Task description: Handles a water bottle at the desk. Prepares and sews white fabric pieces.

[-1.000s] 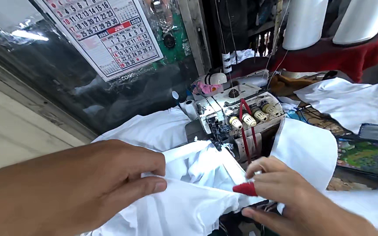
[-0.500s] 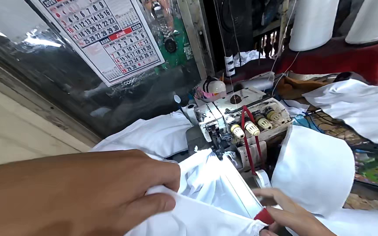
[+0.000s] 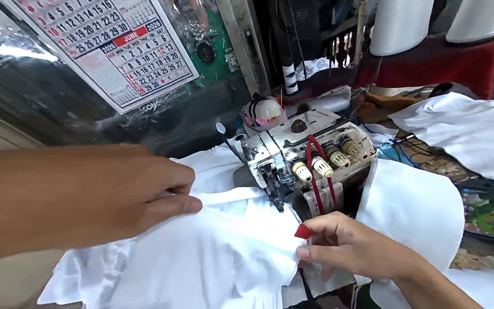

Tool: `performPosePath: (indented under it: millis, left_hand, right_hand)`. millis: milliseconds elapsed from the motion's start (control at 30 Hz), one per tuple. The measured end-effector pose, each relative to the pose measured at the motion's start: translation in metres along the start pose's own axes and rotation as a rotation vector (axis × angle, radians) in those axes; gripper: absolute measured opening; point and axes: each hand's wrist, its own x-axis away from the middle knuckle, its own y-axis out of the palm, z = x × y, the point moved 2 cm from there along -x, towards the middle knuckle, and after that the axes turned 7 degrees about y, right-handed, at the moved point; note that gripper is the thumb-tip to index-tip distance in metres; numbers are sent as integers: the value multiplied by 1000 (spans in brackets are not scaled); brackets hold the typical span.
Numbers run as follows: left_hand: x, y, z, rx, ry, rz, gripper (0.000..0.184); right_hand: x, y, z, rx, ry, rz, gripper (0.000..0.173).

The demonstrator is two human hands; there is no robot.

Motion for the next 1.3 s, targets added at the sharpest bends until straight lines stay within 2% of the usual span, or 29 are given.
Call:
performPosePath:
  millis: [67,200,267,333,433,500,567,667,733,833,900,1033,1300]
  left_hand:
    - [-3,11,-13,-59,21,50,43]
    - [-2,-10,-1,-101,34,60,42]
    - [-1,-4,-9,-140,21,91,44]
    - [0,-2,-12,-134,7,81,43]
    - [-2,-20,8,-51,-37,-8,35]
    - [-5,-14,2,-70,-51,-2,34]
    - [-4,-5,-10,-6,-49,-13,38]
    - [-7,-11,3,151,14,13,33]
    - [-12,-5,0,151,38,28,31]
    - [-16,1,-7,202,-7,-13,31]
    - [-18,1,-1,321,-4,-13,32]
    - [-32,13,5,359,-81,-56,25]
    - [-51,43,19,529,-23,-10,23]
  right_hand:
    - [-3,-1,1,-7,-6,-1,24]
    - [-9,-3,0,3,-23,-6,24]
    - [-11,-4,-1,18,-35,-6,24]
    - [-12,-3,1,27,-42,3,24]
    - [-12,-2,2,25,-45,23,24]
    - [-11,-1,3,13,-48,23,23]
    - [-11,0,4,12,-56,11,24]
    - [-11,0,5,-12,-51,-6,24]
    - [-10,1,5,-33,-32,-14,24]
    - [-10,1,5,-43,-27,-17,25]
    - [-9,1,6,-38,-34,-17,25]
    - [-5,1,6,-59,-28,-19,25]
    - [-3,2,3,-79,12,-16,24]
